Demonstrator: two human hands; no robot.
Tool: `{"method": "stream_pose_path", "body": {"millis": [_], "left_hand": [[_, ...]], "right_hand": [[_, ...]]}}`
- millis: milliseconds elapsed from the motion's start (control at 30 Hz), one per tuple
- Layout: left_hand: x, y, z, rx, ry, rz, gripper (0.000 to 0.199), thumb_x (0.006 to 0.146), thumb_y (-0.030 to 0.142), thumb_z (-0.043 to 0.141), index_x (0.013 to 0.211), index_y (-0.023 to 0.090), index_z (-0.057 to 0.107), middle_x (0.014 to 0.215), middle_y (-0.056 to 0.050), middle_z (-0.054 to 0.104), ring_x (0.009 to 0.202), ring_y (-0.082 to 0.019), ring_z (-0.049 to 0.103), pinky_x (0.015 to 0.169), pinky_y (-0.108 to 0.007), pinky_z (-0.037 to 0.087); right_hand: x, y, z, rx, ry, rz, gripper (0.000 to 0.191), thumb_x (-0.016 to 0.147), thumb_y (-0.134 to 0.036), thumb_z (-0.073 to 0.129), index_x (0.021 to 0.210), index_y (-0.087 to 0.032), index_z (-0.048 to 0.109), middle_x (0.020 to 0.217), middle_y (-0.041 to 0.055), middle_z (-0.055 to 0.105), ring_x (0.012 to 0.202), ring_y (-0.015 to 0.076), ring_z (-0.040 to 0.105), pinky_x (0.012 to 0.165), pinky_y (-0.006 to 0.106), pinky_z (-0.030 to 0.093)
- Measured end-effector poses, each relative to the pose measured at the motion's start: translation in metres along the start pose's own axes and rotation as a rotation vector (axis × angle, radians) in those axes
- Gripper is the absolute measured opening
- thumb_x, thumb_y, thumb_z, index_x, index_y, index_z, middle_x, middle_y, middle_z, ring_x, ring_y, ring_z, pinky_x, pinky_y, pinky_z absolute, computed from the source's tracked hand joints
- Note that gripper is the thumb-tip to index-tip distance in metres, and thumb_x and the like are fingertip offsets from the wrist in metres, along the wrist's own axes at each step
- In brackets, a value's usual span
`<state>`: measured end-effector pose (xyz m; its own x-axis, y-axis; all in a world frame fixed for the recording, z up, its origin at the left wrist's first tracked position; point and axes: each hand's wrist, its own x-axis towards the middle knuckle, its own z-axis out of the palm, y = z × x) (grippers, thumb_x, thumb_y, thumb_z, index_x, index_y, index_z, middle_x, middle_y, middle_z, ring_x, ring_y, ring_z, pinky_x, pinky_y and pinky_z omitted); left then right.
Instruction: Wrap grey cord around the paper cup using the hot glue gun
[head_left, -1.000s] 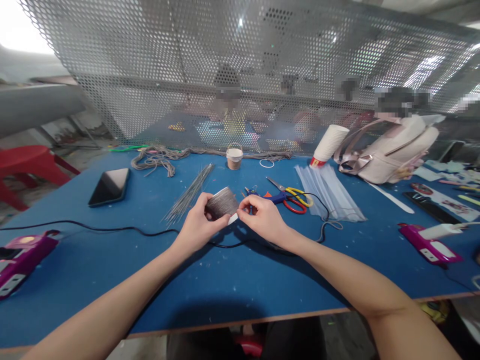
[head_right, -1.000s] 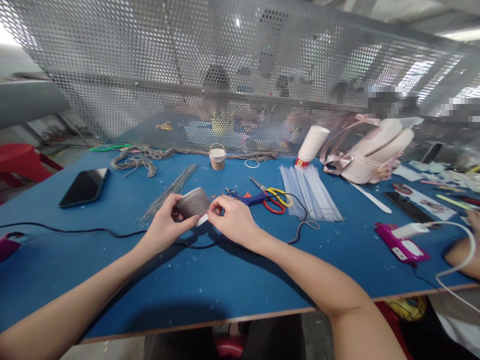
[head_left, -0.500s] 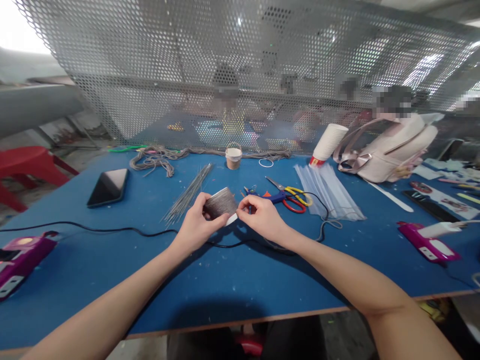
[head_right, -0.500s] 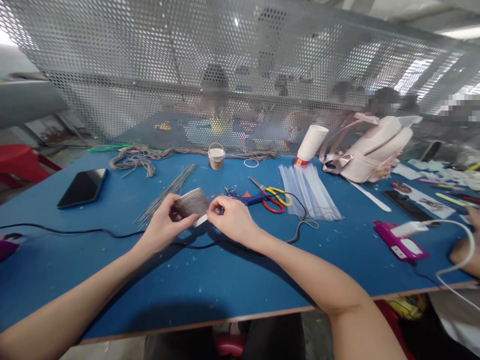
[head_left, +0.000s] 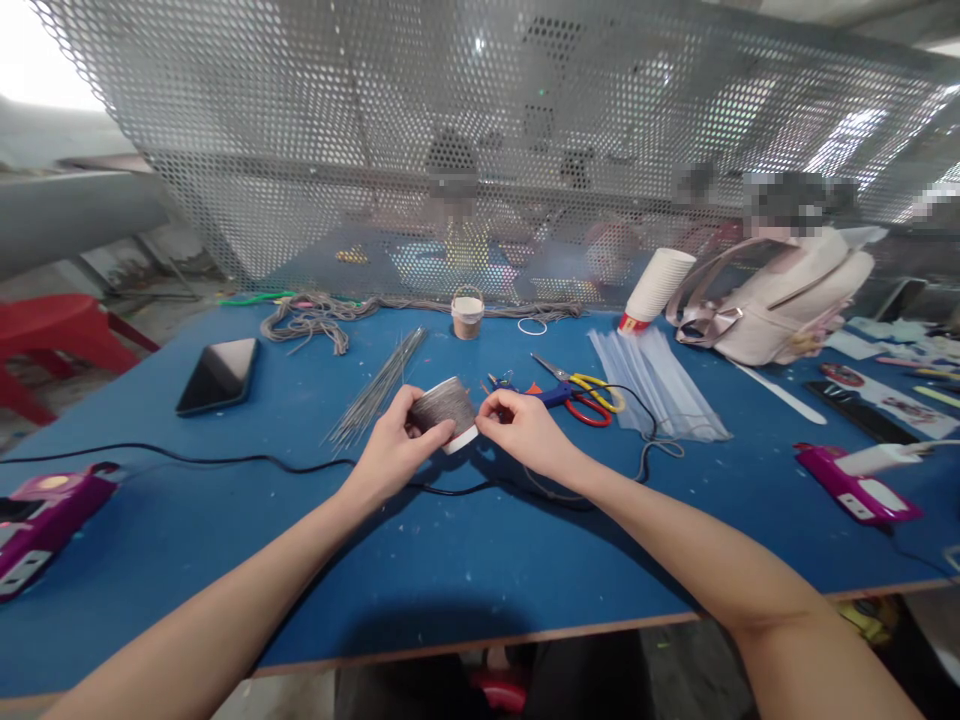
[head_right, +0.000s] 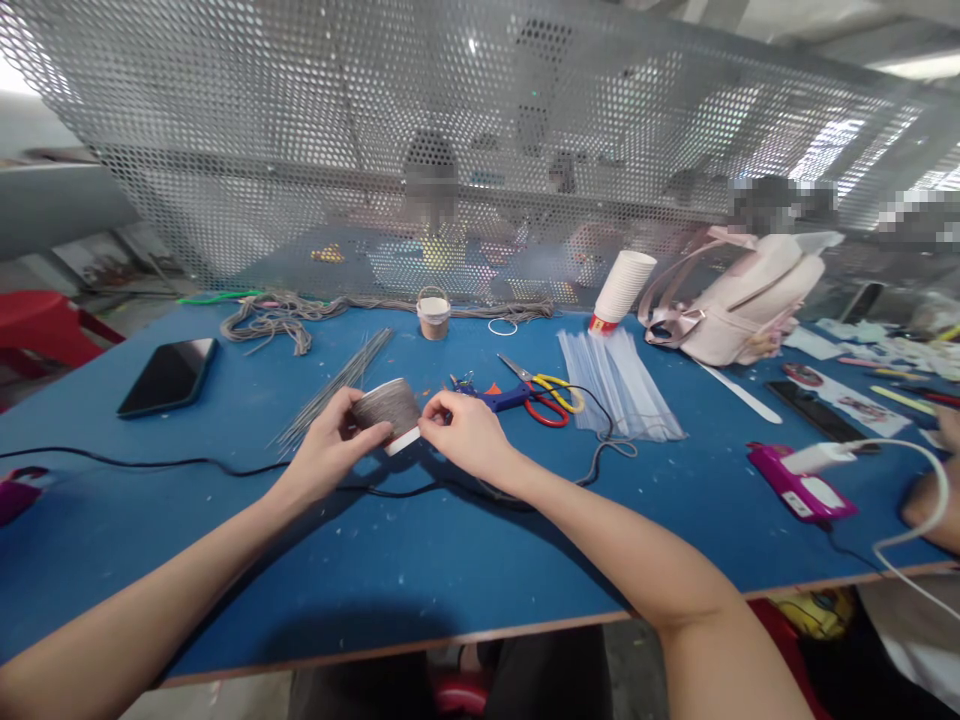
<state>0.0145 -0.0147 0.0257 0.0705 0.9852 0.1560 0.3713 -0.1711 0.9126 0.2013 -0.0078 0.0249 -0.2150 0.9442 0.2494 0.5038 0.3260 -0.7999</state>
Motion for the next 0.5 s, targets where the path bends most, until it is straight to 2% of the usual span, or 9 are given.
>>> {"method": "stream_pose_path", "body": {"millis": [67,200,333,433,500], "left_hand": [[0.0,0.003,0.0,-0.027,0.013,0.001,0.03,0.067,0.041,0.065,0.081,0.022,0.047,0.064,0.007,0.044,0.057,-0.011,0.041,0.054,-0.026,0.035],[0.0,0.006,0.0,-0.062,0.009,0.003,0.032,0.065,0.042,0.066,0.08,0.022,0.047,0.066,0.005,0.048,0.061,-0.013,0.045,0.056,-0.026,0.037],[0.0,0.005,0.0,-0.064,-0.015,-0.001,0.035,0.064,0.043,0.068,0.082,0.022,0.048,0.066,0.005,0.049,0.06,-0.012,0.044,0.056,-0.026,0.037],[-0.001,0.005,0.0,-0.062,-0.056,0.013,0.036,0.064,0.045,0.069,0.081,0.022,0.047,0.066,0.006,0.046,0.059,-0.012,0.042,0.055,-0.025,0.035],[0.0,0.005,0.0,-0.09,-0.127,0.009,0.037,0.064,0.046,0.069,0.08,0.022,0.046,0.066,0.007,0.045,0.059,-0.012,0.043,0.055,-0.025,0.035]], "right_hand": [[0.0,0.0,-0.003,-0.021,0.037,-0.08,0.005,0.077,-0.017,0.057,0.077,-0.02,0.061,0.079,0.0006,0.064,0.076,0.0164,0.058,0.072,0.03,0.044],[-0.006,-0.007,-0.009,-0.129,0.153,-0.348,0.015,0.081,-0.018,0.058,0.094,-0.02,0.066,0.098,0.0069,0.064,0.095,0.0218,0.057,0.088,0.038,0.044],[-0.014,-0.016,-0.007,-0.282,0.122,-0.517,0.018,0.084,-0.021,0.065,0.101,-0.02,0.069,0.093,0.0063,0.065,0.089,0.0213,0.057,0.081,0.036,0.04],[-0.016,-0.015,-0.004,-0.302,0.098,-0.574,0.005,0.088,-0.019,0.066,0.091,-0.017,0.069,0.082,0.0033,0.066,0.08,0.0178,0.057,0.077,0.034,0.035],[-0.016,-0.013,-0.004,-0.306,0.053,-0.607,0.01,0.09,-0.019,0.064,0.082,-0.016,0.067,0.075,0.0017,0.064,0.075,0.0161,0.056,0.076,0.033,0.033]]}}
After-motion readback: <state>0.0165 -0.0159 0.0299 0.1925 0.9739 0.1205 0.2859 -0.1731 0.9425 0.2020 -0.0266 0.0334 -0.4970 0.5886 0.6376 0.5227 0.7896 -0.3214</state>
